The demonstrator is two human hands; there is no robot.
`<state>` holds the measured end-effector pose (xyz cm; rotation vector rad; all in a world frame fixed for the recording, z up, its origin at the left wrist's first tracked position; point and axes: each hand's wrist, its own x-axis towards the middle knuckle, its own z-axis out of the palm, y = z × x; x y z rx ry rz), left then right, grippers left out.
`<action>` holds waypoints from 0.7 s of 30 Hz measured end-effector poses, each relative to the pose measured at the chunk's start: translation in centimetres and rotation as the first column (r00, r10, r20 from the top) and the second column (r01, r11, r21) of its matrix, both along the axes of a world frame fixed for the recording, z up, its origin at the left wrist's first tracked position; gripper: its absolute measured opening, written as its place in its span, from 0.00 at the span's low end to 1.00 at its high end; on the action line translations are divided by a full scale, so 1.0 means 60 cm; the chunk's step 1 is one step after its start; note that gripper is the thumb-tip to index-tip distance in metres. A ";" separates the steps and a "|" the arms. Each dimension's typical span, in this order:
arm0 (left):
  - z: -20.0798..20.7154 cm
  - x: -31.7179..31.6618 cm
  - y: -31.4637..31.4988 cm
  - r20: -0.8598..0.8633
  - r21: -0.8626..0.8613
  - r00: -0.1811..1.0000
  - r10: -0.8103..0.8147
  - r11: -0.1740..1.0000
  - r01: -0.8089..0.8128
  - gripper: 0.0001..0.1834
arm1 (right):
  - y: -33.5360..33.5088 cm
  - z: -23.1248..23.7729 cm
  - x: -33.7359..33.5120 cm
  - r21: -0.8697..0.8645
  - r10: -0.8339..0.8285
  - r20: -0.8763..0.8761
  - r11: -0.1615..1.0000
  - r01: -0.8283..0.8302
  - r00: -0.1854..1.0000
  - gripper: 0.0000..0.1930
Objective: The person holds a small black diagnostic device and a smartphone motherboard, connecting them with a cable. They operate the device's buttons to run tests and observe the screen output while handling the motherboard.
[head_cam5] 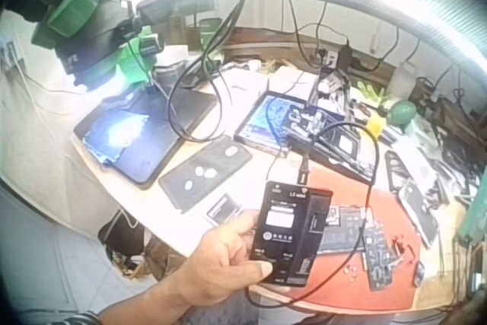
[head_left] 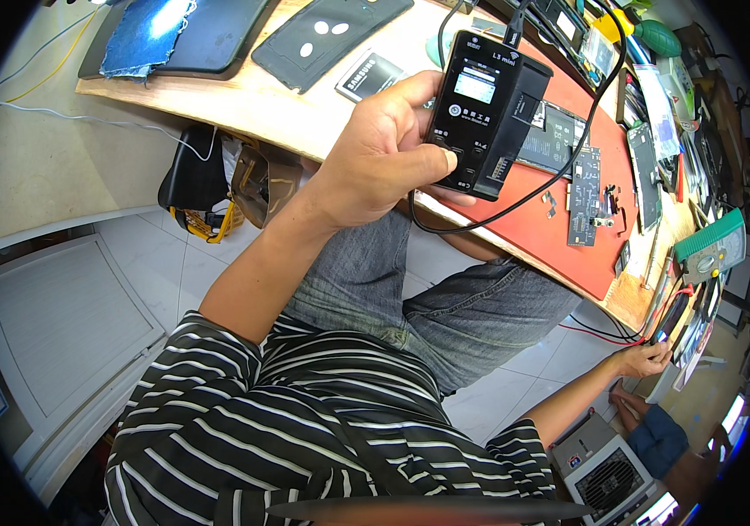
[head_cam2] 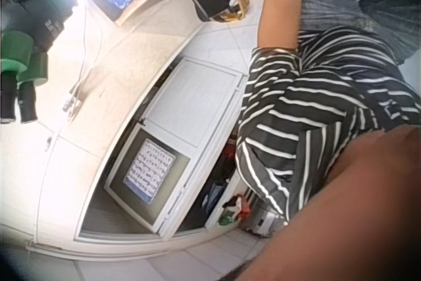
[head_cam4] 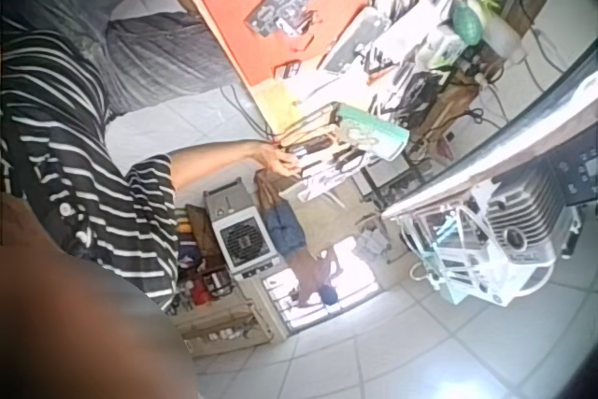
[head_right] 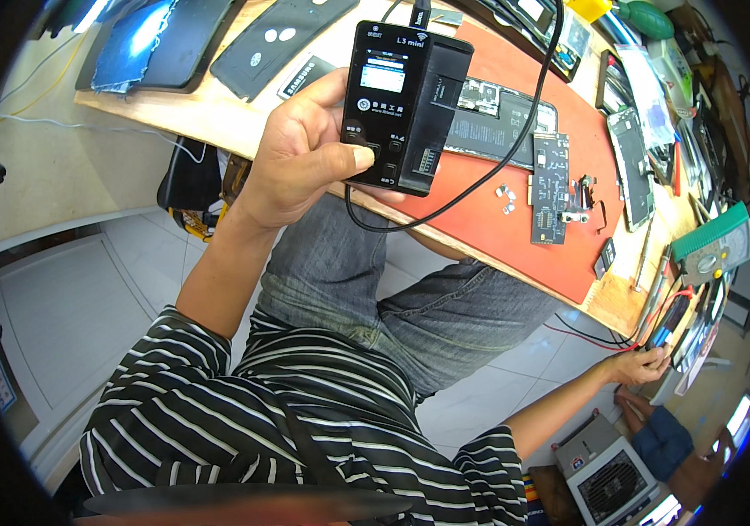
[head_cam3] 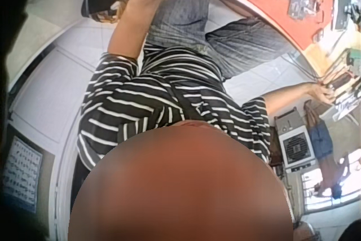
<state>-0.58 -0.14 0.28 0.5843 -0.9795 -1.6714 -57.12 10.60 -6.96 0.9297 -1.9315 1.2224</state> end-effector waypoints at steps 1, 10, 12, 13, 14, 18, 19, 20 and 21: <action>0.000 0.000 0.000 0.006 -0.003 1.000 0.001 1.000 -0.001 0.28 | 0.000 0.000 -0.001 0.008 -0.007 -0.009 1.000 0.007 1.000 0.25; 0.001 0.000 0.001 -0.051 0.019 0.999 -0.009 1.000 0.010 0.30 | 0.001 -0.006 -0.011 -0.008 0.001 -0.028 1.000 -0.001 1.000 0.25; 0.001 0.001 0.001 -0.043 0.017 0.999 -0.007 1.000 0.007 0.30 | 0.002 -0.006 -0.013 0.000 -0.011 -0.032 1.000 0.011 0.999 0.25; 0.000 0.001 0.001 -0.048 0.017 0.999 -0.014 1.000 0.015 0.30 | 0.003 -0.006 -0.014 -0.002 -0.006 -0.024 1.000 0.006 1.000 0.25; 0.000 0.002 0.001 -0.049 0.017 0.999 -0.020 1.000 0.021 0.30 | 0.003 -0.006 -0.015 0.005 -0.009 -0.050 1.000 0.009 0.999 0.25; -0.001 0.000 0.001 -0.039 -0.005 0.999 -0.001 1.000 0.000 0.30 | 0.002 -0.008 -0.017 -0.012 0.004 -0.036 1.000 -0.005 0.999 0.24; -0.001 0.000 0.001 -0.045 -0.010 0.999 -0.001 1.000 0.001 0.30 | 0.002 -0.008 -0.017 -0.016 0.010 -0.036 1.000 -0.011 0.999 0.24; -0.001 0.000 0.001 -0.045 -0.014 0.999 -0.001 1.000 0.001 0.30 | 0.002 -0.008 -0.016 -0.019 0.016 -0.035 1.000 -0.017 0.999 0.24; 0.000 0.001 0.000 -0.045 -0.017 0.999 -0.001 1.000 0.001 0.30 | 0.002 -0.008 -0.015 -0.016 0.014 -0.024 1.000 -0.015 1.000 0.24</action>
